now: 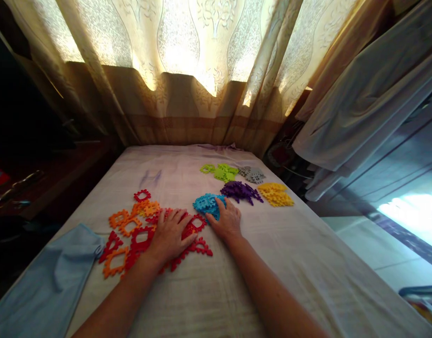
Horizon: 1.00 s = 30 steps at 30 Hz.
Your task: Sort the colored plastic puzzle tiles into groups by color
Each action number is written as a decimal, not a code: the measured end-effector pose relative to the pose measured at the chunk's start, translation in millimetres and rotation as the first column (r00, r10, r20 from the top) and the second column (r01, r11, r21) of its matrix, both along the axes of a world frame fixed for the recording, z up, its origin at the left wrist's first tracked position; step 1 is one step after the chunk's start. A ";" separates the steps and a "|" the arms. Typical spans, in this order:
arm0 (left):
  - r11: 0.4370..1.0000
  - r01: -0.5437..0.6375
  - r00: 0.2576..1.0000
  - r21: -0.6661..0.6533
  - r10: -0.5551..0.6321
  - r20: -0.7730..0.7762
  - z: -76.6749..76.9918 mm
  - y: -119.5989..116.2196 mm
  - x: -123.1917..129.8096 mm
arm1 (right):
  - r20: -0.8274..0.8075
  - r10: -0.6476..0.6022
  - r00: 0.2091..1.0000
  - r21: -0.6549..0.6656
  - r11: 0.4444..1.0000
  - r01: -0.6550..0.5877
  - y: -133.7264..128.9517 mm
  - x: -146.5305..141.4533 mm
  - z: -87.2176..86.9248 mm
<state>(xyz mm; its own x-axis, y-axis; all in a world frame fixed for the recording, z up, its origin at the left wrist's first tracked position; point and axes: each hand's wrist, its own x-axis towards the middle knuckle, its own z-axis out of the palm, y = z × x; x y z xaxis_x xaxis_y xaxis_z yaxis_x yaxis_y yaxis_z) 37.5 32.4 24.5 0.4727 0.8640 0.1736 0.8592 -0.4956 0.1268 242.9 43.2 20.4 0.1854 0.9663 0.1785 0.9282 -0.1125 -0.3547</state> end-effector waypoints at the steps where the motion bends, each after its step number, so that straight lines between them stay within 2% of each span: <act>1: 1.000 -0.006 1.000 -0.003 0.006 0.005 0.0 0.3 -0.1 | -0.005 -0.007 1.000 -0.003 1.000 0.007 6.4 -2.9 0.0; 7: 1.000 -0.014 0.998 -0.019 0.015 0.056 -1.6 0.6 -1.3 | -0.037 -0.037 0.999 -0.031 0.999 0.036 44.5 -13.4 0.8; 15: 0.999 -0.011 0.991 0.041 0.005 0.135 -7.8 -1.0 -2.3 | -0.050 -0.020 0.999 0.005 1.000 0.020 99.0 -43.3 -5.9; 22: 1.000 -0.006 0.988 0.018 0.003 0.151 -7.4 -0.9 -1.8 | -0.106 0.003 0.994 0.116 0.993 0.010 143.3 -50.2 -15.4; 25: 1.000 -0.008 0.989 -0.011 0.009 0.150 -5.2 -0.9 -1.0 | -0.146 0.061 0.987 0.192 0.981 -0.032 148.6 -46.0 -19.5; 27: 1.000 -0.005 0.988 -0.023 0.008 0.153 -4.3 -0.9 -0.6 | -0.133 0.111 0.985 0.254 0.964 -0.074 143.3 -43.1 -20.6; 30: 1.000 -0.003 0.987 -0.009 0.004 0.162 -3.6 -0.9 0.1 | 0.007 0.279 0.960 0.343 0.901 -0.265 128.1 -42.4 -18.4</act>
